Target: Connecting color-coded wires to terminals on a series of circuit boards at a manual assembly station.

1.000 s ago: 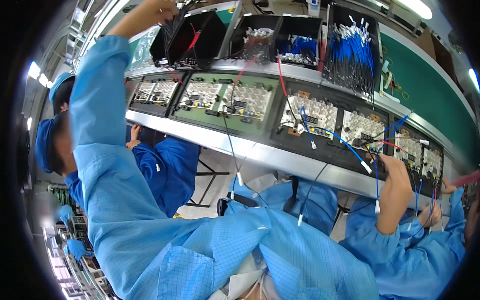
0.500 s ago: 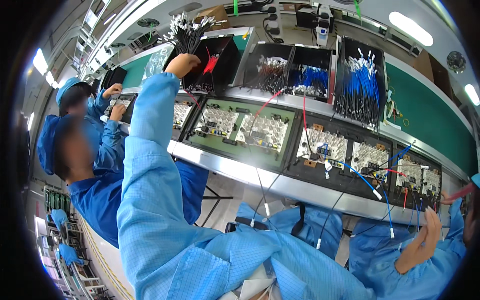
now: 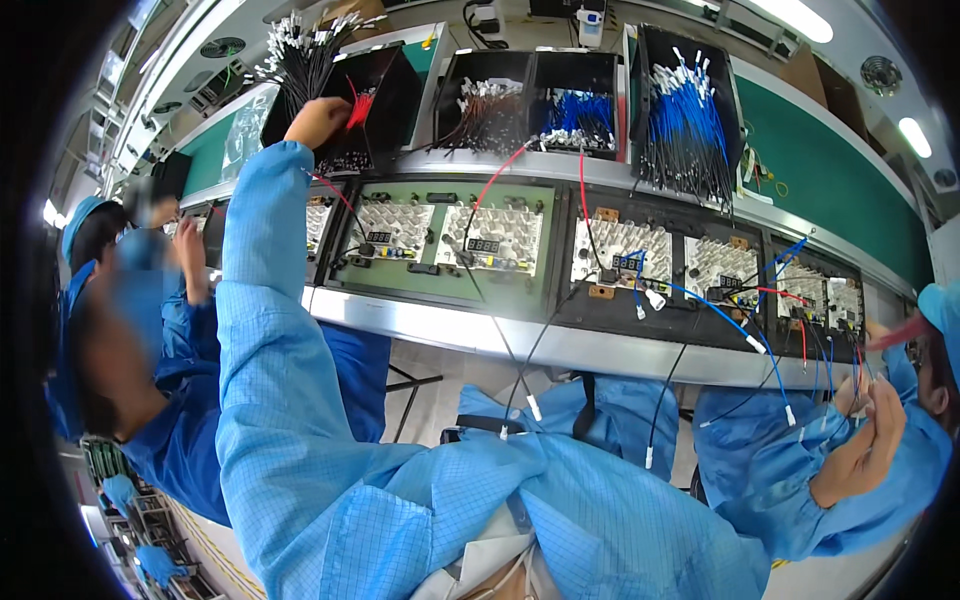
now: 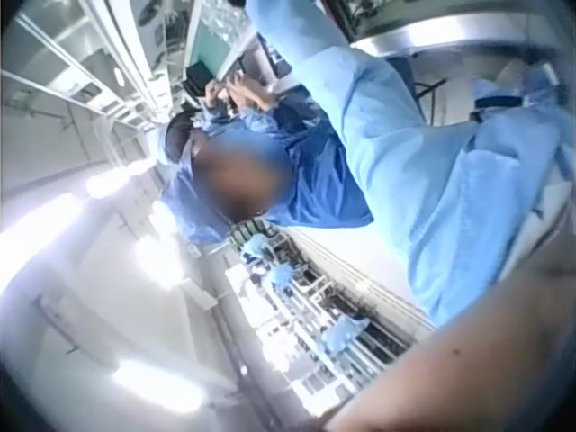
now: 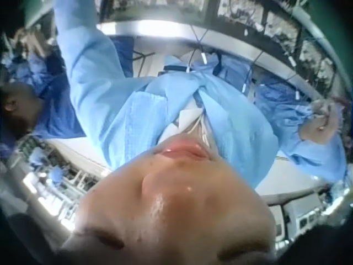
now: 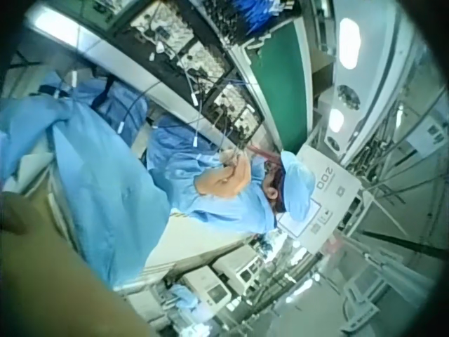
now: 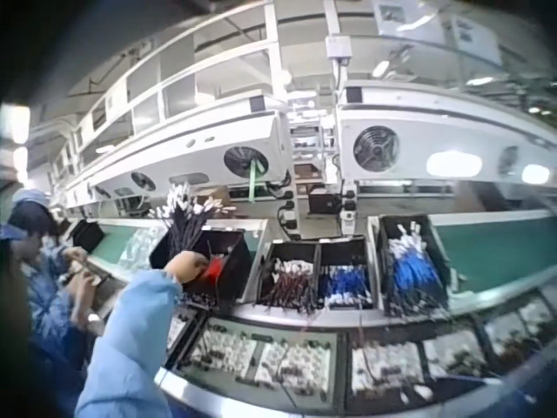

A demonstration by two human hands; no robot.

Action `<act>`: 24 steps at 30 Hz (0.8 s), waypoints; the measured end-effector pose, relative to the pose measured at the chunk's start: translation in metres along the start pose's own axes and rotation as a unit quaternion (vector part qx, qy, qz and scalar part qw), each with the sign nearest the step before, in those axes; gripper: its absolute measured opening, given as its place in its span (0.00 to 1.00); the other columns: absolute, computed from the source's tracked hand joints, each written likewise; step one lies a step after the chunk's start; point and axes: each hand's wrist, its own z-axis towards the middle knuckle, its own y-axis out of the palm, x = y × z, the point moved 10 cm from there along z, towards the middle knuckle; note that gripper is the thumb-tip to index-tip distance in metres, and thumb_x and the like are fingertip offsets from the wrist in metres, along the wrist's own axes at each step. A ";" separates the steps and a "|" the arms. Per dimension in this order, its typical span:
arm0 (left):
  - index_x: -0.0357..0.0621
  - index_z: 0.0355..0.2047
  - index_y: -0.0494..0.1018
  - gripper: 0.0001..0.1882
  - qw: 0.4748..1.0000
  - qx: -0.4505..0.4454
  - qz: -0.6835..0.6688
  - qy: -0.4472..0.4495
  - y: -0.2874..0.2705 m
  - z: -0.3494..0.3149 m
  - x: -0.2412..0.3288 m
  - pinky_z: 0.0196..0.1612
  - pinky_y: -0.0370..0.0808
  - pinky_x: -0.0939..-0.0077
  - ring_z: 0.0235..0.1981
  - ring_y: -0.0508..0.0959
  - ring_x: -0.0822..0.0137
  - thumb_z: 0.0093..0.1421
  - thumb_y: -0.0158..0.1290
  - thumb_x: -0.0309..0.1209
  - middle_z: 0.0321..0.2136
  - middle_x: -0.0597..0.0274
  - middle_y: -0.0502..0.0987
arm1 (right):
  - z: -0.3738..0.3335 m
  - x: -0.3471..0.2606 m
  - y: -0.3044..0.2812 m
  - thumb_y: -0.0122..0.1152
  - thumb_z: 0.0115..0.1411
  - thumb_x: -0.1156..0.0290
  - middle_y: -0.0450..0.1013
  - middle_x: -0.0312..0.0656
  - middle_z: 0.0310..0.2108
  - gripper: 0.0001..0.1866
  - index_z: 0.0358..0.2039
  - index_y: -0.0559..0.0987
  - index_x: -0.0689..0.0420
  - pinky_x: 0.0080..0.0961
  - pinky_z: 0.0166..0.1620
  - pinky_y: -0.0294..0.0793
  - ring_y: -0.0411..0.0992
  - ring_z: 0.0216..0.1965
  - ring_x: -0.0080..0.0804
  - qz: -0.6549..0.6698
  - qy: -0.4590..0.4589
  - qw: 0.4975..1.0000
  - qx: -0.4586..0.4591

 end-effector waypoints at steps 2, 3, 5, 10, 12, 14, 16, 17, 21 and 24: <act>0.44 0.43 0.77 0.11 0.979 0.103 -0.131 -0.113 -0.023 0.009 -0.019 0.32 0.75 0.78 0.28 0.77 0.72 0.59 0.51 0.28 0.28 0.61 0.80 | 0.002 -0.004 -0.004 0.41 0.62 0.83 0.74 0.48 0.44 0.16 0.44 0.77 0.65 0.25 0.41 0.71 0.73 0.44 0.38 -0.031 -0.005 0.999 -0.009; 0.45 0.43 0.77 0.11 0.953 0.164 -0.225 -0.120 -0.047 0.013 -0.021 0.31 0.75 0.78 0.27 0.77 0.74 0.60 0.50 0.28 0.27 0.62 0.79 | 0.003 -0.005 -0.006 0.41 0.62 0.83 0.74 0.48 0.44 0.16 0.44 0.77 0.65 0.25 0.41 0.71 0.73 0.44 0.38 -0.030 -0.006 0.999 -0.010; 0.45 0.42 0.77 0.11 0.925 0.238 -0.282 -0.095 -0.101 0.016 -0.008 0.29 0.74 0.79 0.26 0.77 0.74 0.60 0.50 0.29 0.26 0.62 0.78 | 0.005 -0.004 -0.008 0.41 0.62 0.83 0.74 0.48 0.44 0.16 0.44 0.77 0.65 0.24 0.39 0.70 0.73 0.44 0.37 -0.029 -0.021 0.999 -0.001; 0.37 0.37 0.74 0.08 0.982 -0.021 -0.182 0.043 -0.132 0.044 0.204 0.31 0.75 0.72 0.28 0.79 0.62 0.59 0.48 0.25 0.27 0.53 0.78 | 0.008 -0.003 -0.016 0.41 0.62 0.82 0.74 0.49 0.44 0.15 0.44 0.77 0.66 0.25 0.39 0.71 0.74 0.43 0.37 -0.033 -0.043 0.998 0.022; 0.44 0.40 0.78 0.11 0.976 -0.115 -0.167 0.077 -0.061 0.061 0.211 0.27 0.75 0.76 0.24 0.77 0.71 0.59 0.50 0.31 0.24 0.61 0.78 | 0.012 -0.006 -0.007 0.41 0.62 0.82 0.75 0.49 0.44 0.15 0.43 0.77 0.66 0.25 0.39 0.71 0.74 0.42 0.38 -0.023 -0.054 0.998 0.031; 0.43 0.38 0.78 0.13 0.966 -0.252 -0.046 0.038 0.001 0.076 0.233 0.29 0.77 0.70 0.25 0.79 0.67 0.57 0.51 0.35 0.25 0.58 0.79 | 0.016 -0.011 -0.008 0.41 0.62 0.82 0.75 0.49 0.43 0.15 0.43 0.77 0.66 0.25 0.39 0.72 0.75 0.40 0.38 -0.033 -0.048 0.997 0.042; 0.42 0.38 0.79 0.15 0.970 -0.240 0.043 0.014 0.071 0.109 0.195 0.33 0.77 0.64 0.29 0.81 0.58 0.55 0.52 0.38 0.29 0.53 0.80 | 0.019 -0.023 -0.012 0.41 0.61 0.83 0.75 0.48 0.43 0.15 0.43 0.77 0.67 0.24 0.39 0.70 0.74 0.40 0.36 -0.007 -0.063 0.997 0.045; 0.42 0.38 0.79 0.15 0.968 -0.248 0.044 0.011 0.096 0.109 0.183 0.33 0.77 0.64 0.29 0.81 0.58 0.55 0.52 0.38 0.29 0.53 0.80 | 0.020 -0.024 -0.009 0.42 0.61 0.83 0.75 0.46 0.43 0.15 0.43 0.77 0.68 0.24 0.40 0.68 0.74 0.41 0.34 0.025 -0.068 0.996 0.047; 0.41 0.41 0.78 0.21 0.967 -0.221 0.124 -0.037 0.143 0.104 0.127 0.44 0.74 0.60 0.40 0.78 0.50 0.56 0.53 0.45 0.36 0.47 0.79 | 0.010 -0.010 -0.013 0.42 0.61 0.82 0.75 0.45 0.43 0.15 0.43 0.77 0.67 0.23 0.39 0.68 0.73 0.40 0.33 -0.011 -0.042 0.998 0.035; 0.38 0.43 0.77 0.25 0.965 -0.250 0.073 -0.008 0.192 0.136 0.170 0.50 0.71 0.58 0.46 0.76 0.48 0.58 0.51 0.49 0.40 0.45 0.78 | -0.009 -0.007 -0.041 0.42 0.62 0.80 0.75 0.44 0.43 0.15 0.44 0.77 0.67 0.22 0.39 0.67 0.73 0.41 0.32 -0.078 -0.024 0.996 0.033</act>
